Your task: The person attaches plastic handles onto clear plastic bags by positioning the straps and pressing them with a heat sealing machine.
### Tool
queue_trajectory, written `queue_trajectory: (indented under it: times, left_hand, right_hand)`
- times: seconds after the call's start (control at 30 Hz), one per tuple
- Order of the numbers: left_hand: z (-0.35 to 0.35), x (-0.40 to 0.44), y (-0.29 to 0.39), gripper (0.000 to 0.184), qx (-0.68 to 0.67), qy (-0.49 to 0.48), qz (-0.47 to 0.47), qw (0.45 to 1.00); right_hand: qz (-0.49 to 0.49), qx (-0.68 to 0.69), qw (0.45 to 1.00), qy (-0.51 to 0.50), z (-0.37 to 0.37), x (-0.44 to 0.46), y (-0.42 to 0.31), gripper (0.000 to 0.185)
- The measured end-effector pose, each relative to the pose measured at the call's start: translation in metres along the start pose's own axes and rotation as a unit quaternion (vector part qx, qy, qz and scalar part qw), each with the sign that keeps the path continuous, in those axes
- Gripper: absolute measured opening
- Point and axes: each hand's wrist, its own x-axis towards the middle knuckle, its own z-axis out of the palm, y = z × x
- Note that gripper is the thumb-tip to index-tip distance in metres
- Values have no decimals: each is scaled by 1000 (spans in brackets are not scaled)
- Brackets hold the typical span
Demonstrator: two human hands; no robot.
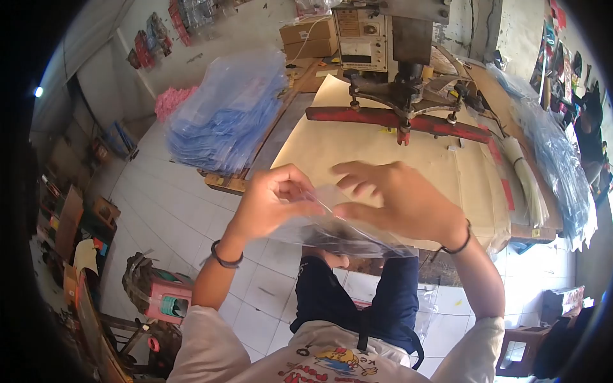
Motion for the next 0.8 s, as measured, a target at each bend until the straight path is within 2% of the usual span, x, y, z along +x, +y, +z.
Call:
queue_trajectory:
  times: [0.03, 0.13, 0.2, 0.27, 0.3, 0.33, 0.37, 0.4, 0.47, 0.53, 0.57, 0.6, 0.67, 0.73, 0.8]
  left_hand:
    - [7, -3, 10, 40, 19, 32, 68, 997]
    - [15, -21, 24, 49, 159, 116, 138, 971]
    - [18, -41, 45, 53, 284, 221, 210, 909]
    - [30, -83, 49, 50, 199, 249, 221, 922]
    - [40, -112, 44, 48, 67, 227, 210, 948]
    - [40, -128, 37, 38, -118, 64, 230, 964]
    - [27, -132, 31, 38, -159, -168, 202, 952]
    - [35, -136, 16, 53, -206, -319, 140, 914]
    - [74, -169, -57, 73, -166, -423, 42, 890]
    - [101, -162, -92, 90, -210, -294, -137, 922]
    - [118, -162, -131, 94, -269, -180, -142, 935]
    - [130, -156, -141, 97, -325, -60, -148, 932]
    - [147, -142, -137, 103, -440, 168, -67, 879]
    - [136, -133, -129, 96, -467, 156, -84, 866]
    - [132, -135, -124, 85, -492, 165, -101, 849]
  right_hand:
    - [0, 33, 999, -41, 2, 8, -9, 47]
    - [-62, 24, 994, -89, 11, 22, -17, 38]
    - [-76, 77, 993, -52, 14, 22, -12, 29]
    - [-50, 109, 992, -28, 12, 18, -11, 26]
    - [-21, 162, 986, 16, 12, 17, -9, 26]
    - [8, 214, 975, 58, 12, 14, -7, 27]
    - [38, 265, 958, 100, 12, 12, -4, 28]
    - [34, 301, 943, 136, 12, 10, 4, 30]
    - [28, 367, 907, 205, 14, 8, 26, 34]
    - [90, 403, 879, 240, 22, 6, 38, 32]
    - [106, 439, 857, 248, 33, 3, 48, 30]
    - [122, 475, 834, 253, 45, 1, 62, 29]
    - [151, 515, 809, 242, 64, -4, 91, 25]
    - [178, 547, 783, 238, 68, -9, 102, 25]
    - [200, 520, 809, 188, 59, -16, 117, 27]
